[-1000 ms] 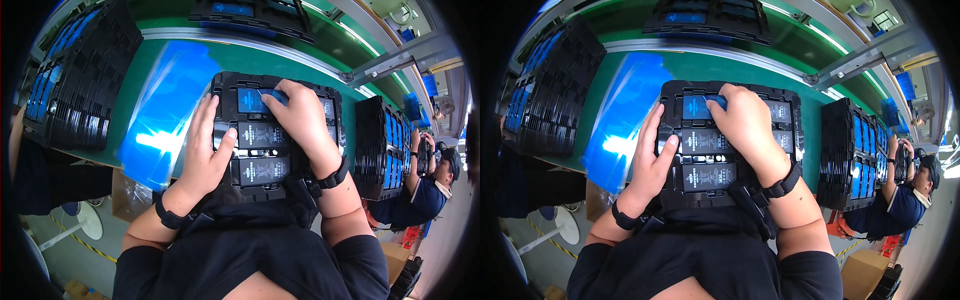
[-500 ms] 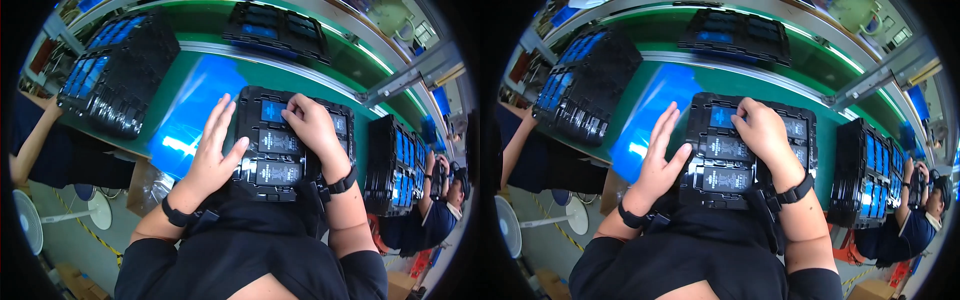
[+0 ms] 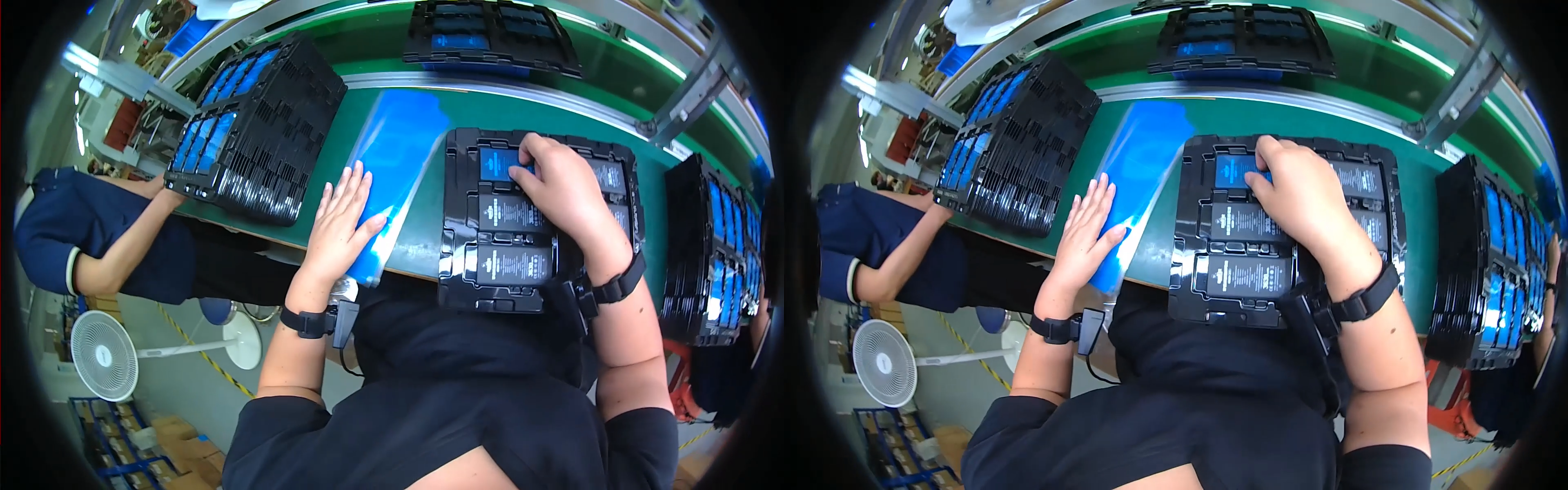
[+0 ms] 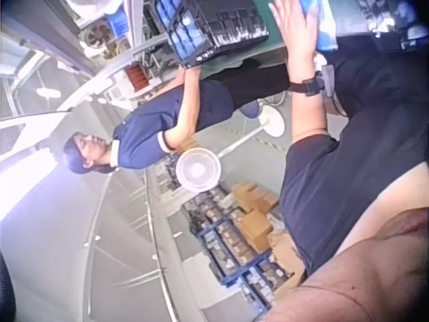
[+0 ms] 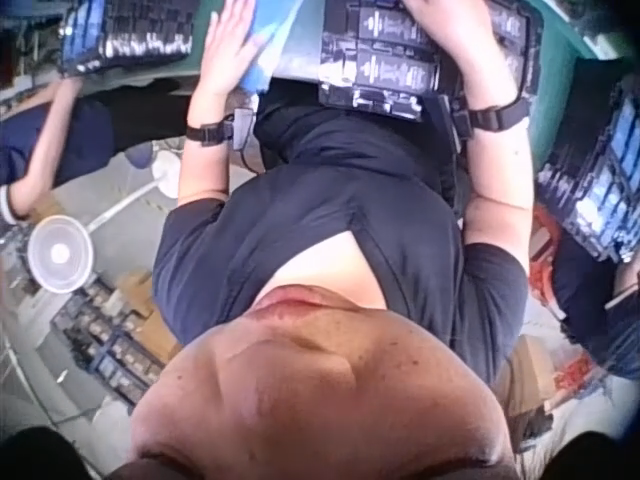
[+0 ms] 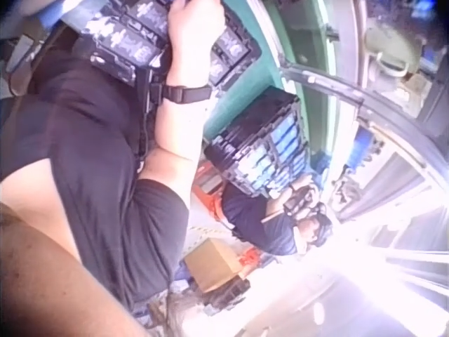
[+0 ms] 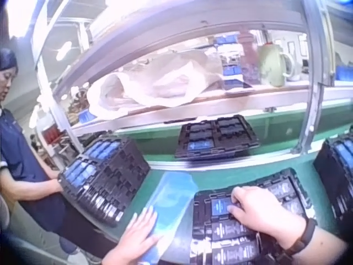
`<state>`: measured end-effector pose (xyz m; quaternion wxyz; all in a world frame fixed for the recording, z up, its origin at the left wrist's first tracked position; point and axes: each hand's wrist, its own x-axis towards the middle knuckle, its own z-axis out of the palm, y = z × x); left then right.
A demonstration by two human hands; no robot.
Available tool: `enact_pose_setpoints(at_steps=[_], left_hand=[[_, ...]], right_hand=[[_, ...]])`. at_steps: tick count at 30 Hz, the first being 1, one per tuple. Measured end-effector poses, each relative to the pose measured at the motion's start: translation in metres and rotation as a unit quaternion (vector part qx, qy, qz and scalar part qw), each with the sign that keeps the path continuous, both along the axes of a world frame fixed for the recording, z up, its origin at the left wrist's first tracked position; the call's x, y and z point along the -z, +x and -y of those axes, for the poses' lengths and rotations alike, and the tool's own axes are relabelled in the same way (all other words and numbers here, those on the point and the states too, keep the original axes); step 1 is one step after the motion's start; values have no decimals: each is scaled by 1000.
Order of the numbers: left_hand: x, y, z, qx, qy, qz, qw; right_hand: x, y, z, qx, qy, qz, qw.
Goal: Applying blue protective film to electronic battery components in a plastic tray.
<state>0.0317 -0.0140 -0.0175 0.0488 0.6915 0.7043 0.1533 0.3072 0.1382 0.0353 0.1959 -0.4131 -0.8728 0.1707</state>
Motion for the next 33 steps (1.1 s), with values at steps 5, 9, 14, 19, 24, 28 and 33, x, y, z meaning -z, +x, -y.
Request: enact_pose_setpoints(at_steps=[5,9,14,19,24,28,33], left_hand=[[8,-2,-7,-44,45,59,996],[6,-2,-12,-47,27,59,997],[-10,4,-9,-34,11,73,997],[-18,8,-12,-92,50,178,978],[-28,13,-20,-148,137,191,961],[-47,24,-32,-179,302,306,885],[-75,85,-60,-122,300,555,766]], right_hand=[[3,0,0,-12,11,1,1000],[6,1,-1,-9,22,7,1000],[9,3,1,-15,56,-9,998],[21,1,3,-7,78,-10,997],[18,3,7,-5,81,-8,997],[11,-1,10,-53,96,-120,987],[-2,0,12,-146,61,-232,960]])
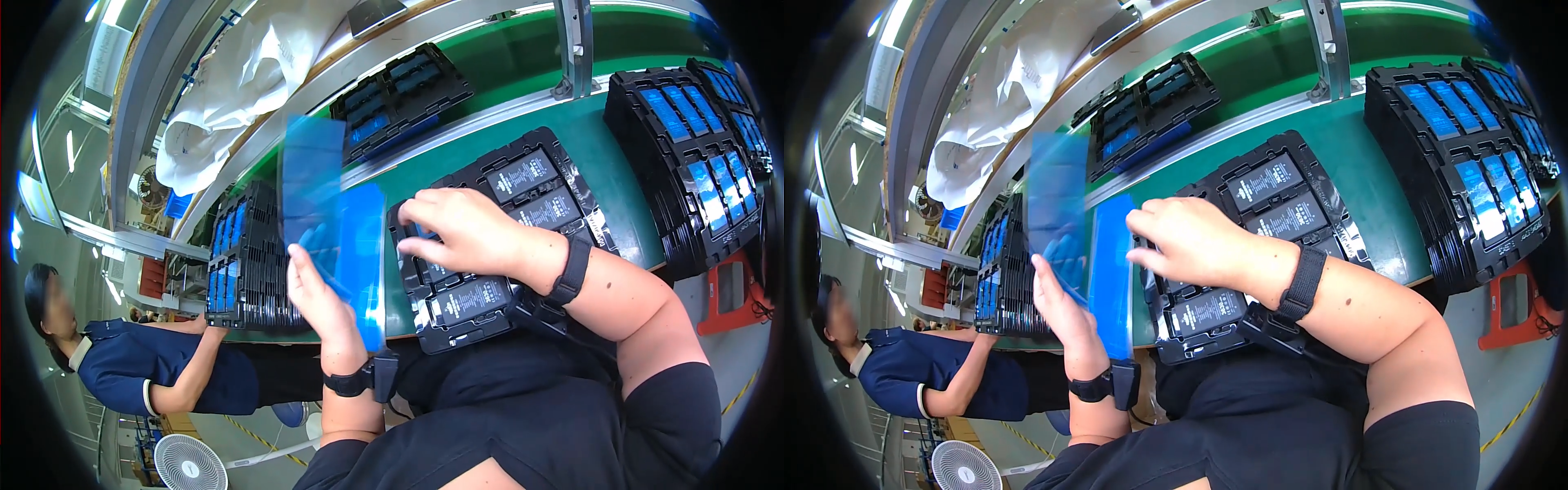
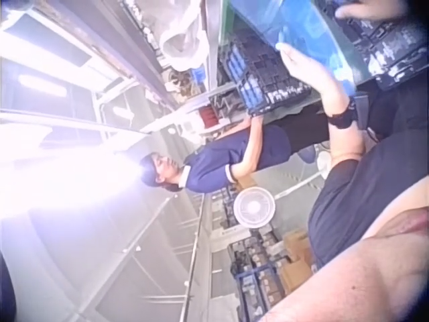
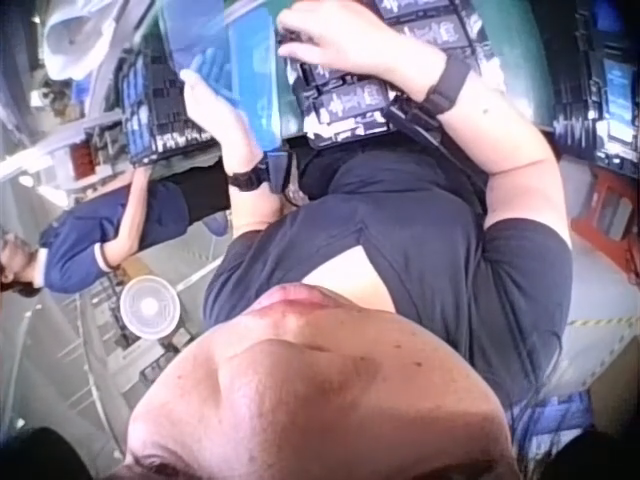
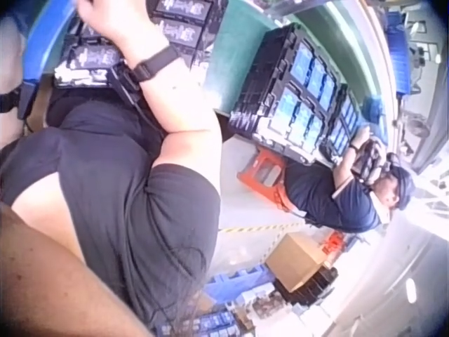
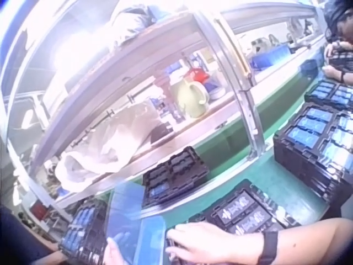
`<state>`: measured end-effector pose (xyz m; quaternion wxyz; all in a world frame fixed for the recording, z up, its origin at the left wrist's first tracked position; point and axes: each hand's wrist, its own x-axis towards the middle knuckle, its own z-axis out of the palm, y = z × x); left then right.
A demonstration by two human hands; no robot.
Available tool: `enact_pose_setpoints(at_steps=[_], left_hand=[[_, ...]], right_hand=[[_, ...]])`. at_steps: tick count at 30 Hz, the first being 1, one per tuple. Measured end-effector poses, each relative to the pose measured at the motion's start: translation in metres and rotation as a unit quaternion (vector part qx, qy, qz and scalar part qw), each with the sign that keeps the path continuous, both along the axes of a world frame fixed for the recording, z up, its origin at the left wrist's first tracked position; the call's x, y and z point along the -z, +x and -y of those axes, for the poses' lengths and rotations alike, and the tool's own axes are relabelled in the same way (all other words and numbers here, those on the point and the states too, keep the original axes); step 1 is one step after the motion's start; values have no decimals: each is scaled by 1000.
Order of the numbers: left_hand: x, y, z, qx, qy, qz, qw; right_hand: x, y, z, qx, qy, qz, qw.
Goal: Applying blue protective film to electronic battery components in a plastic tray.
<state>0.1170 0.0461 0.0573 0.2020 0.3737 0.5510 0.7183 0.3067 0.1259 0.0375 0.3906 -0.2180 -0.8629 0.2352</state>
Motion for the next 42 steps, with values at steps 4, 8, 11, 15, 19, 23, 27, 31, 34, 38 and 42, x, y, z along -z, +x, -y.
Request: enact_pose_setpoints(at_steps=[4,8,11,15,19,23,27,31,34,38,42], left_hand=[[-6,39,-15,88,-31,97,991],[-4,61,-18,163,-90,133,973],[-10,67,-13,222,-59,191,954],[-8,68,-8,226,-68,151,960],[1,62,-3,303,-98,91,944],[17,49,-4,272,-46,-29,961],[16,41,0,152,-16,-101,983],[19,35,9,139,-36,-100,985],[18,41,14,186,-71,-43,979],[10,51,15,191,-120,-129,966],[18,50,13,167,-91,-136,972]], right_hand=[[-2,-1,6,-69,-29,-25,997],[-2,1,7,-85,-76,-6,993],[0,0,7,-120,-103,-10,987],[0,-1,12,-139,-133,-1,981],[7,-7,11,-76,-158,-75,982],[5,-1,-2,-21,-258,-189,947],[-6,-1,-8,-88,-470,-340,810],[-14,4,-10,-96,-524,-333,778],[-8,2,-9,-116,-551,-338,754],[-6,-3,0,-176,-606,-321,706],[-9,-2,4,-217,-625,-282,695]])
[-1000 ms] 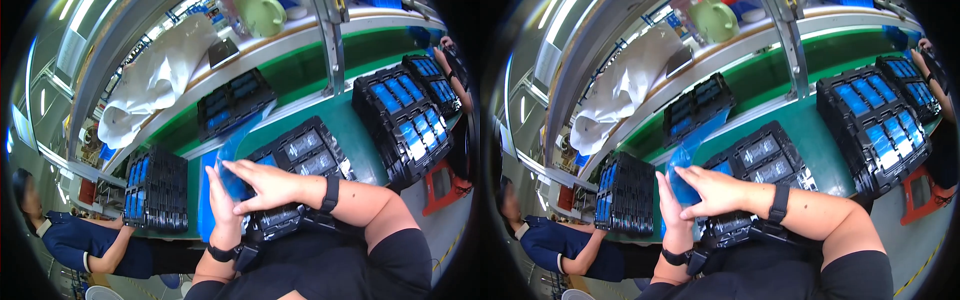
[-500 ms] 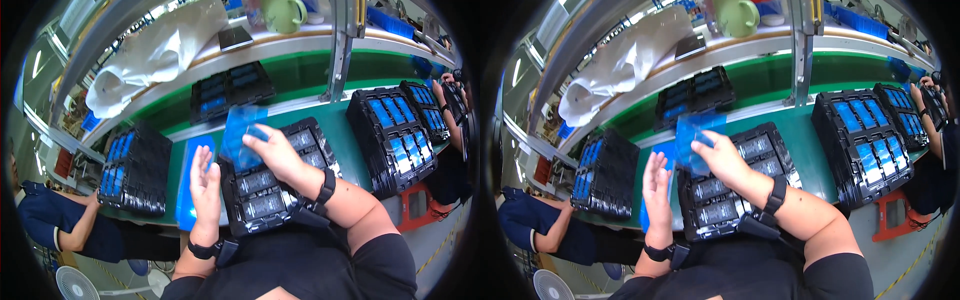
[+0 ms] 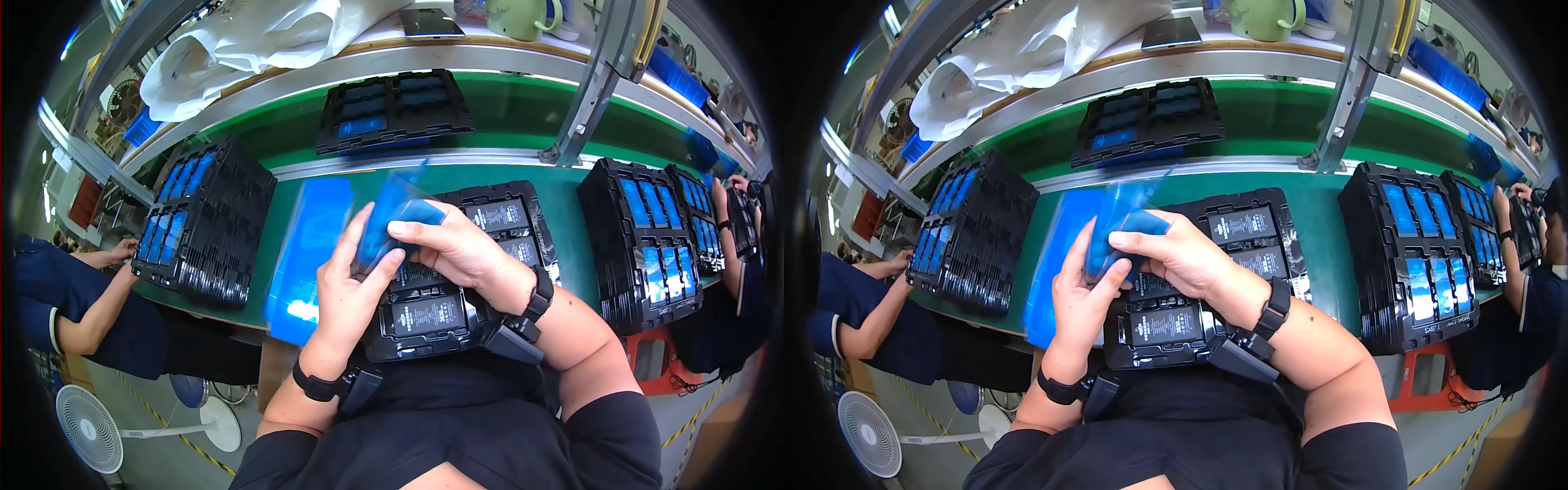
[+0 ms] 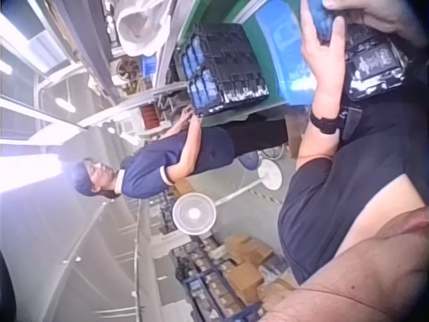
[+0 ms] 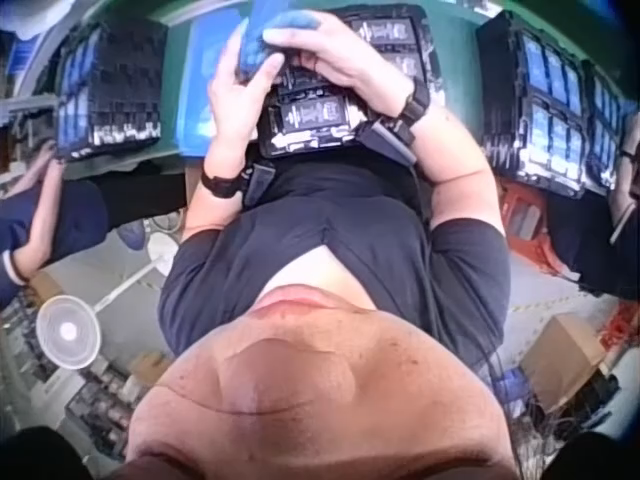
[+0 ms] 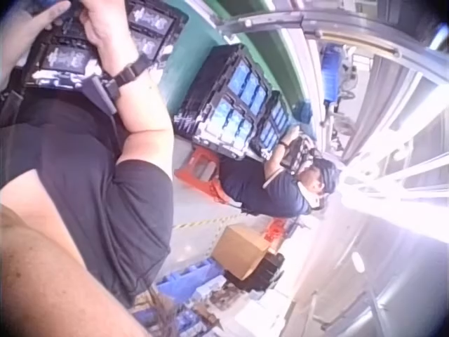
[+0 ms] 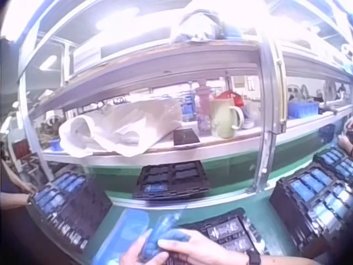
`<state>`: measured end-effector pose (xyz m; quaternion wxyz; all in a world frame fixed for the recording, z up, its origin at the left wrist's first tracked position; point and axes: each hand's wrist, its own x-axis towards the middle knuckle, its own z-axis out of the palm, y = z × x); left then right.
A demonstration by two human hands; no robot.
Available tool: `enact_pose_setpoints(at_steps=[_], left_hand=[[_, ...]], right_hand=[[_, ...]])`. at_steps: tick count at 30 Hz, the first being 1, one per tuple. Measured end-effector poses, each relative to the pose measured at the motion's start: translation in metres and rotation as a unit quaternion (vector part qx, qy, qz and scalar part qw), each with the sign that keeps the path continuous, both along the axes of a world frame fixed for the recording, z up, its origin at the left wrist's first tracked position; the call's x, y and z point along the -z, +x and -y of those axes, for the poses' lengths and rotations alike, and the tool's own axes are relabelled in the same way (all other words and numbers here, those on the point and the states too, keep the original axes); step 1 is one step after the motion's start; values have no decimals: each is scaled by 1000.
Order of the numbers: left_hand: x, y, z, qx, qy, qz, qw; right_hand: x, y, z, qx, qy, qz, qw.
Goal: Applying blue protective film to electronic battery components in a plastic tray.
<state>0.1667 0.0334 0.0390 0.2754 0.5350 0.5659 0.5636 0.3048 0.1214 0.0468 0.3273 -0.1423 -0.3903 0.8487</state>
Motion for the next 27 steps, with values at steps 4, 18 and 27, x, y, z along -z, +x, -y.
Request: enact_pose_setpoints(at_steps=[4,18,27], left_hand=[[-9,-10,3,-2,-43,60,997],[-27,-47,28,80,-15,-299,951],[-29,-48,40,119,-175,135,968]], right_hand=[[-5,3,-1,140,170,72,973],[-18,1,2,260,682,206,652],[-13,6,10,208,646,198,707]])
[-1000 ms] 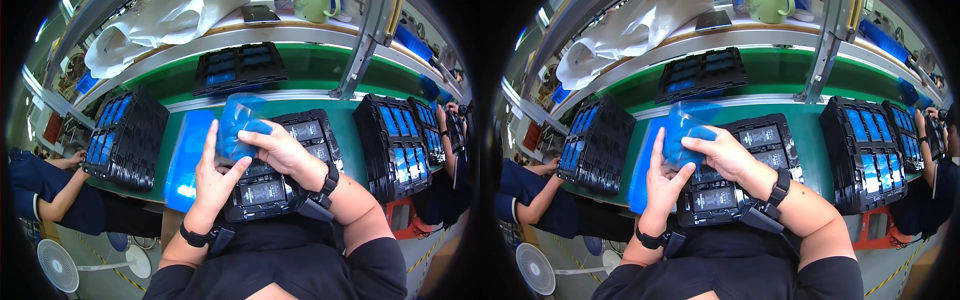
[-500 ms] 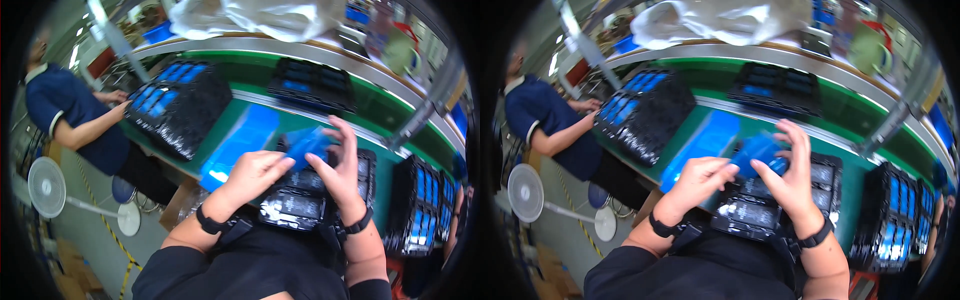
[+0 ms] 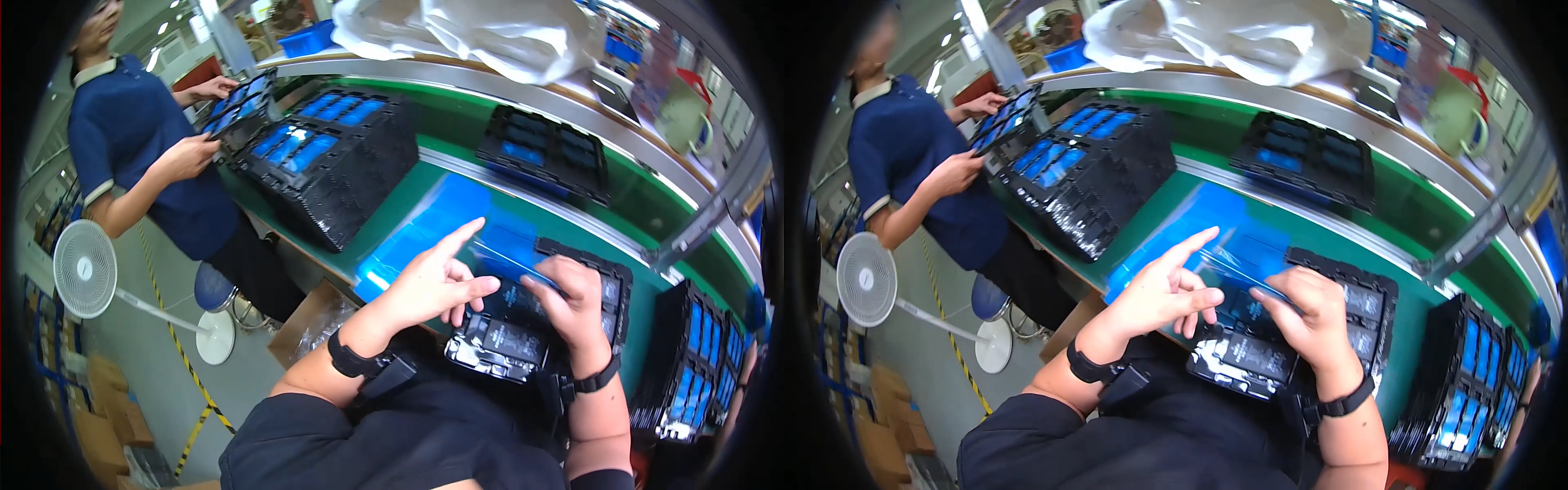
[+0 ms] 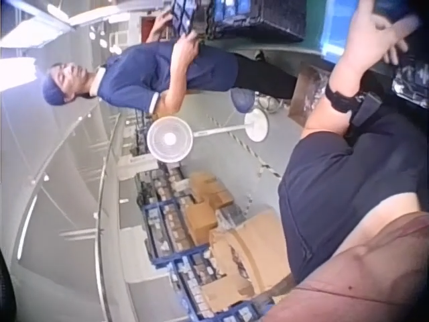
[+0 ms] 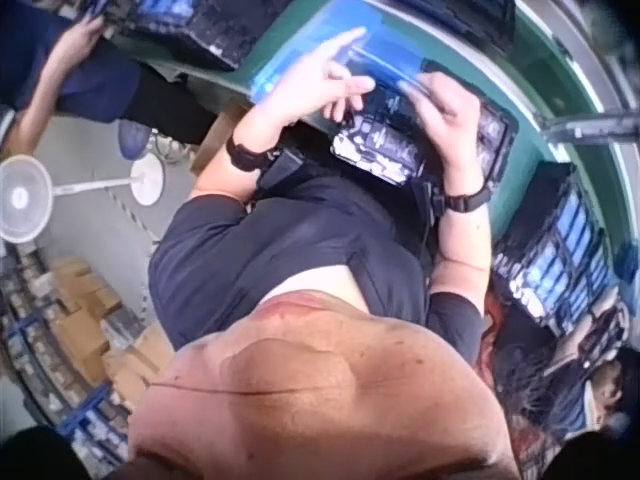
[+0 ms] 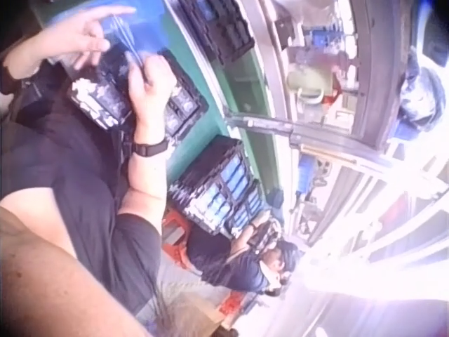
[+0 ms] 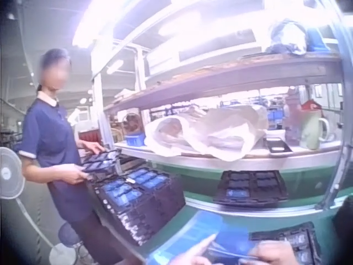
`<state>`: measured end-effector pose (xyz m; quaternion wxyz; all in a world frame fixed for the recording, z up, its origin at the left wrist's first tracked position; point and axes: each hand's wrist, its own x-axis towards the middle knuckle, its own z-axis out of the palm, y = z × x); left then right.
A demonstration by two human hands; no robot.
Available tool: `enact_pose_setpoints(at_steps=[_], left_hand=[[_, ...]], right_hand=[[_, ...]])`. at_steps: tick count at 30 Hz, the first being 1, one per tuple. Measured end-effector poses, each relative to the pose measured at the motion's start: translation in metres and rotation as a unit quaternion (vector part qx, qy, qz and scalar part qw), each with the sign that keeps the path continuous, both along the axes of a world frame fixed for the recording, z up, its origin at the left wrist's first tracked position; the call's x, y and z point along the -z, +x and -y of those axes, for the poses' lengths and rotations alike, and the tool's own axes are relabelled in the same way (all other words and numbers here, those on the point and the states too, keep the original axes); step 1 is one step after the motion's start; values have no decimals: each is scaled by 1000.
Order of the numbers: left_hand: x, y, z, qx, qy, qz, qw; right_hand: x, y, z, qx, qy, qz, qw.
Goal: Applying blue protective film to electronic battery components in a plastic tray.
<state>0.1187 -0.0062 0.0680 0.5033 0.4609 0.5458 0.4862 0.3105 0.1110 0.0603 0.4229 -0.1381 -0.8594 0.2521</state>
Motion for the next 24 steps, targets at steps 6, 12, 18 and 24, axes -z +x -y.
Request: enact_pose_setpoints(at_steps=[6,12,18,24], left_hand=[[27,10,-11,-13,73,126,989],[38,17,-14,-140,106,7,984],[39,23,-16,-105,131,76,983],[29,19,-13,-96,75,97,988]], right_hand=[[4,-7,-4,-80,-59,-41,994],[1,0,-19,76,-267,-262,924],[-1,11,-19,-91,-362,-129,919],[4,-2,-4,-117,-220,29,968]])
